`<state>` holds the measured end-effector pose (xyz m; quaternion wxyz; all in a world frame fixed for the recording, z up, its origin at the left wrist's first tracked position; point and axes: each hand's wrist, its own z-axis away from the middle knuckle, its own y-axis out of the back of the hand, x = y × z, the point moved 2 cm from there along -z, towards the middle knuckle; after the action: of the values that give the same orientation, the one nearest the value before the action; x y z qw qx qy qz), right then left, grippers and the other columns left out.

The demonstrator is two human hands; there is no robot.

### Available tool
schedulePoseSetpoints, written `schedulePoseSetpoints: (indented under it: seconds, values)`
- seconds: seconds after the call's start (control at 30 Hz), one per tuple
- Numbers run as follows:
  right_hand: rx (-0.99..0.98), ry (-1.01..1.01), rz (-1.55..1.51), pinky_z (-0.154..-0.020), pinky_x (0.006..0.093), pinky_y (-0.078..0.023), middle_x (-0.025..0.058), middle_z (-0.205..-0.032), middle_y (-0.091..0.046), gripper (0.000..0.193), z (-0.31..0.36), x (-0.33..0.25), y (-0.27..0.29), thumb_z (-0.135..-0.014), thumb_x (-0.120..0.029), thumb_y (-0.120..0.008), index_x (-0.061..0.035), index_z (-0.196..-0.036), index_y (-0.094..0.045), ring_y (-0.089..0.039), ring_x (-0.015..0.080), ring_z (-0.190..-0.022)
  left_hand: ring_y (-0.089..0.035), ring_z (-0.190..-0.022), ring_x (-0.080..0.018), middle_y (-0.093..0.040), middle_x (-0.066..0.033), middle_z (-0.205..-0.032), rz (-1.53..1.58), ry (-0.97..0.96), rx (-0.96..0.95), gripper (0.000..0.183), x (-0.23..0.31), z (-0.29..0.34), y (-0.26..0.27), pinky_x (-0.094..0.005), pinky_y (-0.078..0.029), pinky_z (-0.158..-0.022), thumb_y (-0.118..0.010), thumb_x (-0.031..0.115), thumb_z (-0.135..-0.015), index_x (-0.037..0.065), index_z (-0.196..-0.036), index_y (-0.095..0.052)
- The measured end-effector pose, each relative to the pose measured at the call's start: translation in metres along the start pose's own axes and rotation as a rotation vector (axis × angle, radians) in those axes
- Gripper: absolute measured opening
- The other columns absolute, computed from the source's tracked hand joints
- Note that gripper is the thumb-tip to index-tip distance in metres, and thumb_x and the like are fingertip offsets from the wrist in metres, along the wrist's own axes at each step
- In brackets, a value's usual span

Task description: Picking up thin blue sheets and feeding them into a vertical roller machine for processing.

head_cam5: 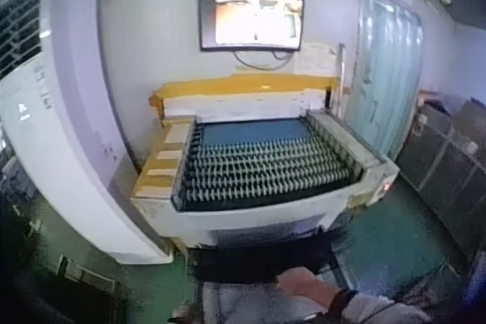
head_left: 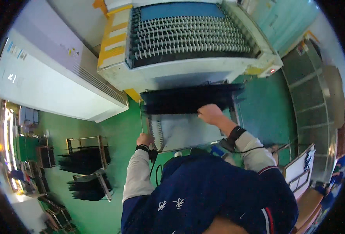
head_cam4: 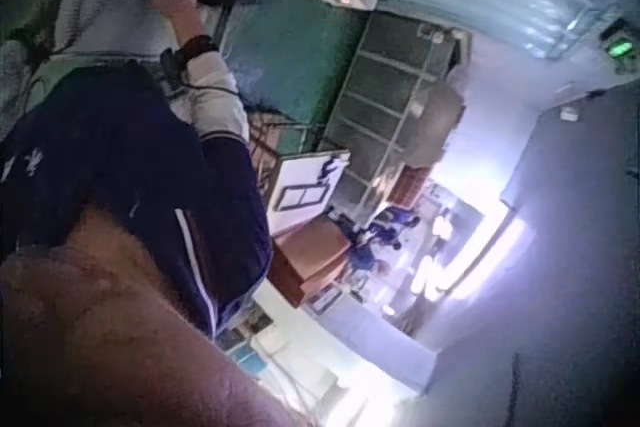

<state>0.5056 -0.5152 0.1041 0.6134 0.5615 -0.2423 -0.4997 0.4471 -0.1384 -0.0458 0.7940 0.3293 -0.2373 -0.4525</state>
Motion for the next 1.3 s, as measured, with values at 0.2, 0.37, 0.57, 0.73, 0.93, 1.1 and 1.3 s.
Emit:
schedulePoseSetpoints:
  seconds: [0.2, 0.37, 0.57, 0.73, 0.93, 1.1, 1.3]
  values:
    - [0.016, 0.021, 0.014, -0.075, 0.0456, -0.049, 0.0144, -0.085, -0.066, 0.027, 0.011, -0.019, 0.044, -0.081, -0.032, -0.058, -0.0067, -0.085, -0.065, -0.063, 0.0341, -0.085, -0.064, -0.100, -0.0313, -0.064, -0.0180, -0.107, 0.024, -0.081, -0.025, 0.066, 0.002, 0.000, 0.001, -0.0386, -0.051, -0.085, -0.075, 0.037, -0.065, -0.005, -0.109, -0.051]
    - [0.014, -0.015, -0.004, -0.074, 0.0463, -0.049, 0.0169, -0.087, -0.066, 0.031, 0.042, -0.033, 0.104, -0.079, -0.034, -0.061, -0.0069, -0.092, -0.068, -0.062, 0.0359, -0.084, -0.064, -0.100, -0.0332, -0.063, -0.0209, -0.108, 0.151, 0.046, -0.047, 0.072, -0.004, -0.014, -0.013, -0.0393, -0.052, -0.085, -0.074, 0.034, -0.066, -0.006, -0.116, -0.042]
    - [0.204, -0.153, -0.165, -0.066, 0.0396, -0.049, 0.0170, -0.077, -0.066, 0.032, 0.096, -0.003, 0.171, -0.076, -0.031, -0.067, -0.0038, -0.092, -0.069, -0.062, 0.0307, -0.072, -0.063, -0.101, -0.0339, -0.063, -0.0215, -0.109, 0.197, 0.117, -0.028, 0.067, -0.003, -0.016, -0.018, -0.0398, -0.052, -0.086, -0.071, 0.031, -0.068, -0.006, -0.117, -0.043]
    - [0.328, -0.280, -0.793, -0.061, 0.0265, -0.044, 0.0012, -0.072, -0.066, 0.020, 0.134, 0.052, 0.191, -0.073, -0.017, -0.074, -0.0032, -0.087, -0.070, -0.057, 0.0112, -0.065, -0.063, -0.103, -0.0336, -0.062, -0.0214, -0.111, 0.216, 0.093, -0.072, 0.068, -0.003, -0.014, -0.016, -0.0403, -0.051, -0.087, -0.071, 0.034, -0.068, -0.005, -0.117, -0.045]
    - [0.848, -0.390, -1.408, -0.069, 0.0271, -0.045, 0.0011, -0.086, -0.066, 0.020, 0.120, 0.094, 0.176, -0.077, -0.014, -0.072, -0.0055, -0.094, -0.067, -0.058, 0.0117, -0.076, -0.062, -0.104, -0.0327, -0.062, -0.0200, -0.113, 0.147, 0.154, -0.035, 0.074, 0.002, -0.011, -0.014, -0.0393, -0.051, -0.088, -0.072, 0.035, -0.069, -0.007, -0.122, -0.042]
    - [0.753, -0.250, -1.965, -0.078, 0.0386, -0.051, 0.0127, -0.100, -0.064, 0.026, 0.071, 0.090, 0.174, -0.084, -0.013, -0.064, -0.0007, -0.105, -0.059, -0.063, 0.0259, -0.088, -0.061, -0.105, -0.0329, -0.061, -0.0206, -0.115, 0.090, 0.097, -0.064, 0.073, 0.005, -0.002, -0.007, -0.0398, -0.050, -0.088, -0.071, 0.034, -0.071, -0.007, -0.122, -0.040]
    - [0.517, -0.221, -2.101, -0.075, 0.0441, -0.054, 0.0144, -0.098, -0.064, 0.023, 0.014, 0.079, 0.160, -0.079, -0.006, -0.065, 0.0003, -0.100, -0.058, -0.064, 0.0310, -0.085, -0.063, -0.103, -0.0325, -0.063, -0.0199, -0.107, 0.254, 0.220, -0.022, 0.066, 0.008, 0.003, -0.001, -0.0392, -0.051, -0.087, -0.072, 0.033, -0.070, -0.003, -0.117, -0.043]
